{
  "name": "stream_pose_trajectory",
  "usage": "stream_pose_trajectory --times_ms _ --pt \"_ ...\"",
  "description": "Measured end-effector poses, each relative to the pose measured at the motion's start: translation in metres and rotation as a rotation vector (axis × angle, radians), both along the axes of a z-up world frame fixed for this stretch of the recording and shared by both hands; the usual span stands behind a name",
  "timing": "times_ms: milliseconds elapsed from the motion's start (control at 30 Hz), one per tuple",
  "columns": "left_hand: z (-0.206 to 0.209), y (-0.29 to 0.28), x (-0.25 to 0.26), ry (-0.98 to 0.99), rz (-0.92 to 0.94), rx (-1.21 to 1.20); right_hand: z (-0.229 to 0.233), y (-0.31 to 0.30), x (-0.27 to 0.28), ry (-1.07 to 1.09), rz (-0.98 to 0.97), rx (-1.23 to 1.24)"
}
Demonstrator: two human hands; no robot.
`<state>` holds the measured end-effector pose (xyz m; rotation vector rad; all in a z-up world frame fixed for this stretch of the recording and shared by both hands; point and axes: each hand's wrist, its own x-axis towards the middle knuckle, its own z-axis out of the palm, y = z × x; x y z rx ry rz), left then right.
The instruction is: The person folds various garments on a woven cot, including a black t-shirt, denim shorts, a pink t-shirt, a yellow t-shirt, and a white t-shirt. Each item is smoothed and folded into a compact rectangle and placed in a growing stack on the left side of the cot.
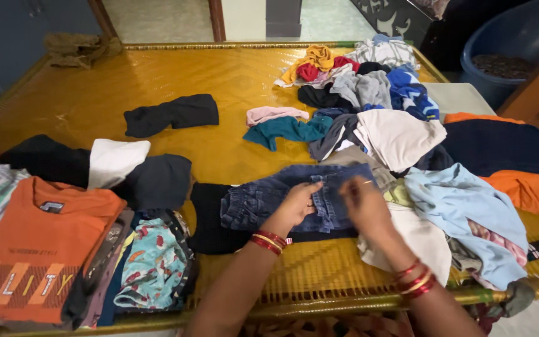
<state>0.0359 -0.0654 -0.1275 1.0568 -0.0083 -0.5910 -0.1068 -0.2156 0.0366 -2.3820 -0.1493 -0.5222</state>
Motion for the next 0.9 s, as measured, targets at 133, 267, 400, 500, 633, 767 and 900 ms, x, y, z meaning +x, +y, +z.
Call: stream_pose_trajectory --times_ms 133,267,400,500,633,767,900 --pt "-0.012 -0.016 0.009 -0.246 0.173 0.085 -0.015 -0.077 0.022 -0.082 -0.128 0.001" --pt "0.013 -0.015 -0.001 -0.509 0.387 0.560 -0.051 -0.128 0.040 0.048 -0.210 0.045" --pt "0.038 -0.008 -0.028 -1.024 0.624 1.004 -0.086 -0.142 0.060 0.134 -0.153 0.084" --pt "0.040 -0.013 -0.038 -0.819 0.372 0.803 -0.095 -0.142 0.071 0.255 -0.178 0.101" --pt "0.020 -0.028 -0.039 -0.416 0.198 0.326 -0.096 -0.144 0.085 0.310 -0.125 0.088" --pt "-0.002 -0.027 -0.031 -0.193 0.166 -0.003 -0.089 -0.137 0.094 0.292 -0.008 0.283" --pt "-0.003 -0.011 -0.021 -0.018 0.075 -0.126 -0.041 -0.085 0.088 0.289 -0.023 0.244"
